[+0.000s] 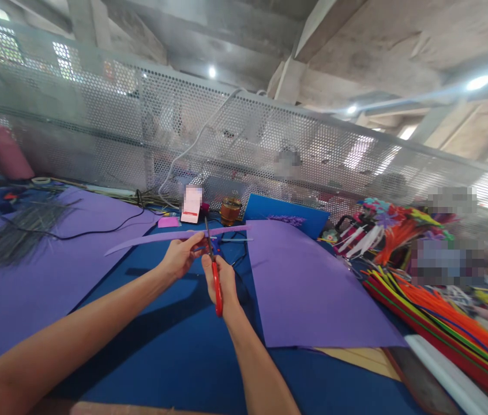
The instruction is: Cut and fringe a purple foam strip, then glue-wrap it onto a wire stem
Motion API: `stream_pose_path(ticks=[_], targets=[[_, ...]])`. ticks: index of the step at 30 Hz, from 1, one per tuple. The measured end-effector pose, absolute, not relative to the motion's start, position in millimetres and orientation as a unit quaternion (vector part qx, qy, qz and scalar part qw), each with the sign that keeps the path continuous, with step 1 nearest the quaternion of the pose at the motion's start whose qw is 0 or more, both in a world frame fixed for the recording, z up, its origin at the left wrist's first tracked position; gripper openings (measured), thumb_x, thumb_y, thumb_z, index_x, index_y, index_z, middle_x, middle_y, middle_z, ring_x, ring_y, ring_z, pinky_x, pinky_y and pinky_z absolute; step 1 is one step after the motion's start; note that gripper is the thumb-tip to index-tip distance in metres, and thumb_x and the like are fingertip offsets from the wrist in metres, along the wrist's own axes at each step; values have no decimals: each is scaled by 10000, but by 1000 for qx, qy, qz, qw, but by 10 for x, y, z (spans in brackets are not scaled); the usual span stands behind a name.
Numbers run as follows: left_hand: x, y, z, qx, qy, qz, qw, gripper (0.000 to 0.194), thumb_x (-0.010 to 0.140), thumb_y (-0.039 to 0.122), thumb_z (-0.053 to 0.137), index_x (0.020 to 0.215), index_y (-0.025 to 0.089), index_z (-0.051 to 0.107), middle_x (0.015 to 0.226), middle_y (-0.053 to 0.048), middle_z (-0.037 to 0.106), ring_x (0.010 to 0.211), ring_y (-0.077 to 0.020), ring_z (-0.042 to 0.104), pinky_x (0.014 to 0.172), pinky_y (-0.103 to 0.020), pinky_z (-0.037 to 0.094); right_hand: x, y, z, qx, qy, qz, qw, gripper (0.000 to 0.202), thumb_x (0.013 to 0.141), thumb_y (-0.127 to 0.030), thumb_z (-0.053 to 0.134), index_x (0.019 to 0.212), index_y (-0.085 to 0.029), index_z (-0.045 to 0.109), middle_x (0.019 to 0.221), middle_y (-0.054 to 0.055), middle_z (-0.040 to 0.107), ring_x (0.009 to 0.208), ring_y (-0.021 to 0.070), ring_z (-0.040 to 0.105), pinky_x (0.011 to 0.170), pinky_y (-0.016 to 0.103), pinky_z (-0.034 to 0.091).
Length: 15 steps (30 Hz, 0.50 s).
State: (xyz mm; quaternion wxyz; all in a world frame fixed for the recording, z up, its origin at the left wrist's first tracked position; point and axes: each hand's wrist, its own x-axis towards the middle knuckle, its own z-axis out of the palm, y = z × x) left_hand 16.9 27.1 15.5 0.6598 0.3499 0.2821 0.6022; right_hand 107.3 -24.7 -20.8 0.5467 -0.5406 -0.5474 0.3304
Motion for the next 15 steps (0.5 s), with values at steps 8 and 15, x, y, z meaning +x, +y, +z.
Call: stream_pose_path(ticks=[8, 15], targets=[[153, 339, 117, 330, 295, 609, 658, 233, 464, 263, 759, 535, 86, 625, 542, -46, 610, 542, -124, 560, 543, -258, 450, 1091, -222, -245, -512, -577, 341, 538, 438, 720, -575, 487, 852, -162, 548, 508, -29, 503, 444, 112, 484, 451, 227, 413], [49, 446, 190, 284, 288, 637, 657, 171, 505, 202, 745, 540, 115, 602, 512, -5, 585, 513, -102, 549, 550, -258, 460, 1108, -200, -200, -511, -637, 283, 502, 415, 707, -441, 568, 1012, -161, 560, 519, -55, 476, 465, 103, 448, 490, 227, 387]])
